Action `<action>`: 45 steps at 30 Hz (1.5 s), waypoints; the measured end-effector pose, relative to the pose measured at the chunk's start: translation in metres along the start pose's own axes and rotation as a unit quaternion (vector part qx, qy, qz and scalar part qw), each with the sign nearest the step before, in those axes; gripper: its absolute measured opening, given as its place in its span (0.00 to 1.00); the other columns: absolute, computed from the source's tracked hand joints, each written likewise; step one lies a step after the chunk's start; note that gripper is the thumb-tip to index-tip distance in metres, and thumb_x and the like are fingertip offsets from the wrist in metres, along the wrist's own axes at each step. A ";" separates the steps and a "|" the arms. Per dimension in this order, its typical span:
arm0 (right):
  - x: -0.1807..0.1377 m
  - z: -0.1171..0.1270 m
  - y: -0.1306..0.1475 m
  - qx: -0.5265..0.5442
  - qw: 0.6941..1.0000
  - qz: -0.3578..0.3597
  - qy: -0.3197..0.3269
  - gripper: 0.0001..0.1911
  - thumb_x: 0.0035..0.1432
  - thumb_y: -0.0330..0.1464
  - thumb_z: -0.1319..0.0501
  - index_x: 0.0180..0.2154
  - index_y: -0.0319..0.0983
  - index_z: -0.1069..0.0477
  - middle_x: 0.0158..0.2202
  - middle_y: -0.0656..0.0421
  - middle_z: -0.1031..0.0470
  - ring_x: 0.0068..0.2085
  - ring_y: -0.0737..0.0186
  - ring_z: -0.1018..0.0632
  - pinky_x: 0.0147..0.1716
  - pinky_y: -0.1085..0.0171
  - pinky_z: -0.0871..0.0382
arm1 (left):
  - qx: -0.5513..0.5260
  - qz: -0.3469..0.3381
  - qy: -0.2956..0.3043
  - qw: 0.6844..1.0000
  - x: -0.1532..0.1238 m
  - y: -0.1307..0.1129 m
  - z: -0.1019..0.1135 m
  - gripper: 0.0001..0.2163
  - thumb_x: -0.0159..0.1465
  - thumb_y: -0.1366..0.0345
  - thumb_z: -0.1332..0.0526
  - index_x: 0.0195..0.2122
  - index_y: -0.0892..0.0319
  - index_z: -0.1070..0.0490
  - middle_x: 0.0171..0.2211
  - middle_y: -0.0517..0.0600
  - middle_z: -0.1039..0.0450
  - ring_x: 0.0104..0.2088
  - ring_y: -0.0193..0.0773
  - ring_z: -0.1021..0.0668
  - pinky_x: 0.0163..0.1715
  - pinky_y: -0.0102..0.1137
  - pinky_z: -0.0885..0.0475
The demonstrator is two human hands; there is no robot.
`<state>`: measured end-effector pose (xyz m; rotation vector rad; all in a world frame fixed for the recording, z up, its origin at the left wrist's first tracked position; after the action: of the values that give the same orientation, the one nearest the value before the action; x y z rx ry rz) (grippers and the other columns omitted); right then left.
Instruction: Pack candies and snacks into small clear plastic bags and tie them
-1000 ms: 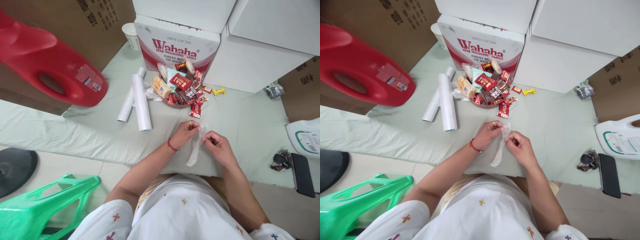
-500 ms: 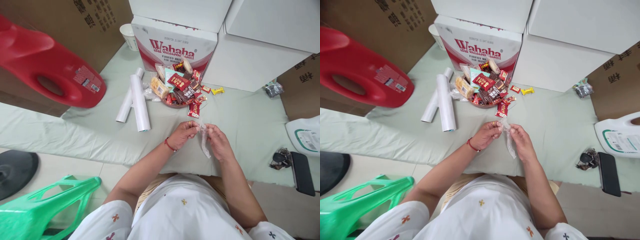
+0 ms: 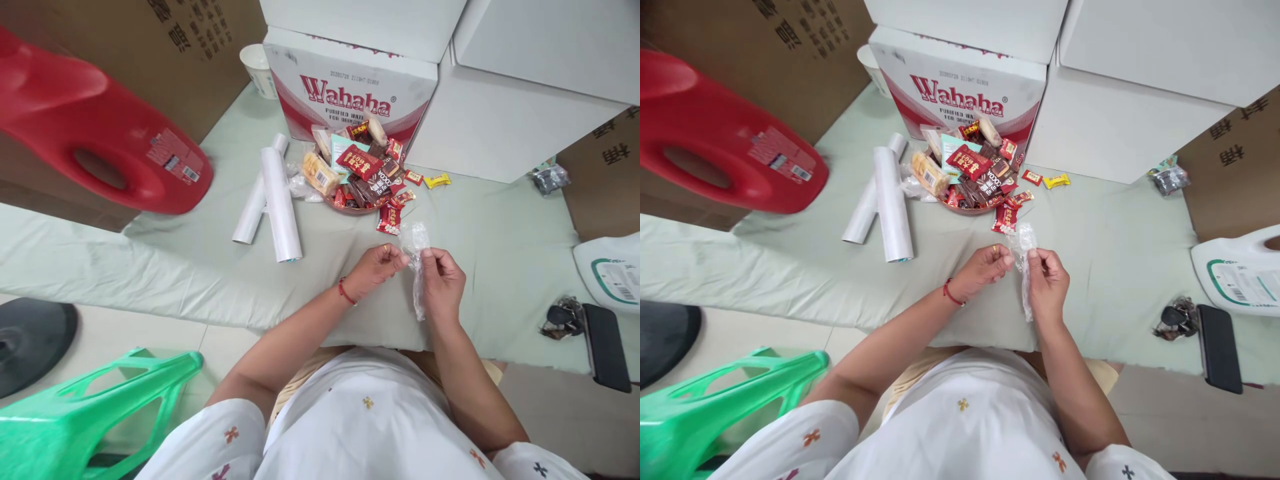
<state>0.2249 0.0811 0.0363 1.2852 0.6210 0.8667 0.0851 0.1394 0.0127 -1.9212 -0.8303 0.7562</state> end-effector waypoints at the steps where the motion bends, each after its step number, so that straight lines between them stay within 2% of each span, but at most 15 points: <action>1: -0.002 -0.001 0.002 -0.016 1.000 0.014 0.007 0.16 0.62 0.47 0.34 0.35 0.40 0.23 0.30 0.62 0.27 0.31 0.65 0.30 0.34 0.65 0.36 | 0.005 -0.009 0.004 1.000 0.000 0.000 -0.001 0.24 0.54 0.44 0.26 0.32 0.61 0.29 0.27 0.43 0.32 0.26 0.26 0.34 0.28 0.26 0.41; 4: -0.003 -0.004 0.002 -0.032 0.999 0.026 0.030 0.16 0.63 0.47 0.35 0.36 0.40 0.22 0.30 0.62 0.26 0.32 0.65 0.30 0.34 0.65 0.35 | -0.004 -0.022 0.013 1.000 0.000 0.000 -0.003 0.23 0.51 0.48 0.24 0.29 0.62 0.29 0.25 0.42 0.34 0.27 0.27 0.34 0.31 0.27 0.40; 6: 0.000 -0.003 -0.002 -0.010 1.000 -0.005 0.028 0.17 0.62 0.48 0.34 0.34 0.40 0.23 0.28 0.64 0.29 0.29 0.67 0.32 0.31 0.66 0.37 | -0.016 0.002 0.025 1.000 0.000 0.003 -0.003 0.23 0.52 0.47 0.24 0.28 0.61 0.30 0.23 0.41 0.35 0.25 0.26 0.35 0.28 0.27 0.42; 9: 0.005 0.001 -0.007 0.040 0.997 -0.051 0.032 0.19 0.62 0.50 0.35 0.36 0.40 0.24 0.26 0.64 0.31 0.27 0.68 0.34 0.27 0.67 0.39 | -0.040 0.037 0.046 0.997 -0.001 0.006 -0.002 0.24 0.52 0.47 0.25 0.29 0.61 0.32 0.25 0.42 0.30 0.22 0.25 0.34 0.23 0.27 0.45; 14: 0.003 0.018 0.008 -0.015 0.999 0.028 -0.010 0.17 0.64 0.49 0.35 0.40 0.42 0.24 0.33 0.61 0.28 0.30 0.66 0.30 0.32 0.65 0.34 | -0.050 0.027 0.040 0.998 0.000 0.003 -0.001 0.23 0.52 0.48 0.25 0.30 0.61 0.31 0.26 0.43 0.29 0.22 0.25 0.31 0.22 0.26 0.44; 18: 0.000 0.007 0.005 -0.023 0.996 0.018 0.082 0.15 0.62 0.47 0.33 0.42 0.44 0.21 0.40 0.57 0.25 0.40 0.61 0.26 0.40 0.63 0.30 | -0.048 0.021 0.056 0.997 -0.002 0.003 -0.003 0.23 0.52 0.49 0.24 0.30 0.61 0.31 0.26 0.43 0.29 0.23 0.26 0.30 0.23 0.26 0.43; 21: 0.001 -0.003 -0.001 0.021 0.992 0.001 0.121 0.13 0.60 0.46 0.32 0.37 0.44 0.21 0.38 0.58 0.25 0.41 0.60 0.26 0.43 0.61 0.30 | -0.034 0.014 0.076 0.996 -0.003 0.003 -0.005 0.22 0.53 0.49 0.25 0.30 0.62 0.29 0.26 0.43 0.29 0.24 0.26 0.30 0.24 0.26 0.42; 24: 0.004 -0.003 -0.003 0.050 0.992 -0.004 0.117 0.13 0.60 0.45 0.31 0.33 0.43 0.23 0.35 0.60 0.27 0.38 0.61 0.27 0.42 0.62 0.32 | -0.035 0.015 0.082 0.996 -0.003 0.003 -0.004 0.21 0.53 0.49 0.25 0.30 0.62 0.28 0.26 0.44 0.29 0.24 0.27 0.29 0.25 0.26 0.41; 28: 0.007 0.000 -0.003 0.086 0.989 -0.029 0.121 0.12 0.62 0.45 0.33 0.34 0.44 0.25 0.33 0.61 0.29 0.36 0.63 0.30 0.42 0.62 0.33 | -0.065 0.026 0.067 0.995 -0.003 0.002 -0.002 0.21 0.52 0.51 0.24 0.29 0.62 0.28 0.27 0.45 0.29 0.25 0.27 0.31 0.26 0.26 0.41; 32: 0.007 -0.002 0.003 0.068 0.990 -0.006 0.121 0.12 0.59 0.44 0.30 0.40 0.45 0.22 0.39 0.60 0.26 0.40 0.62 0.28 0.44 0.62 0.32 | -0.062 0.017 0.075 0.995 -0.003 0.002 -0.002 0.19 0.53 0.52 0.24 0.29 0.62 0.28 0.27 0.45 0.28 0.25 0.27 0.31 0.26 0.26 0.40; 36: 0.007 -0.006 0.006 0.049 0.992 0.023 0.113 0.10 0.58 0.43 0.29 0.35 0.44 0.22 0.37 0.60 0.27 0.40 0.61 0.27 0.43 0.61 0.32 | -0.054 0.016 0.082 0.995 -0.004 0.002 -0.003 0.19 0.53 0.52 0.25 0.29 0.62 0.27 0.26 0.46 0.29 0.26 0.28 0.30 0.27 0.27 0.40; 39: 0.012 -0.001 0.002 0.098 0.991 -0.016 0.090 0.10 0.57 0.42 0.28 0.35 0.44 0.22 0.33 0.61 0.27 0.36 0.63 0.28 0.41 0.62 0.32 | -0.058 0.012 0.083 0.995 -0.005 -0.002 -0.003 0.18 0.55 0.52 0.26 0.28 0.62 0.27 0.25 0.45 0.31 0.25 0.29 0.31 0.27 0.27 0.41; 42: 0.018 0.004 -0.004 0.150 0.983 -0.068 0.082 0.12 0.54 0.43 0.27 0.35 0.45 0.24 0.31 0.63 0.28 0.31 0.65 0.30 0.35 0.63 0.33 | -0.071 0.013 0.080 0.994 -0.005 -0.007 -0.002 0.18 0.54 0.53 0.25 0.26 0.62 0.27 0.24 0.45 0.32 0.25 0.28 0.33 0.27 0.27 0.42; 45: 0.025 0.009 -0.008 0.176 0.978 -0.083 0.074 0.14 0.52 0.43 0.26 0.34 0.45 0.25 0.30 0.64 0.29 0.29 0.66 0.31 0.30 0.64 0.35 | -0.093 0.016 0.075 0.993 -0.004 -0.010 0.000 0.18 0.53 0.54 0.25 0.25 0.62 0.29 0.25 0.45 0.32 0.25 0.28 0.33 0.26 0.27 0.42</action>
<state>0.2472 0.0964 0.0320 1.4679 1.0209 0.7382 0.0802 0.1395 0.0220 -2.1329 -0.8011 0.5609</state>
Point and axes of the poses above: each hand's wrist, its own x-axis towards the middle knuckle, its own z-axis out of the back of the hand, y = z × x, the point moved 5 cm from there along x, towards the middle knuckle
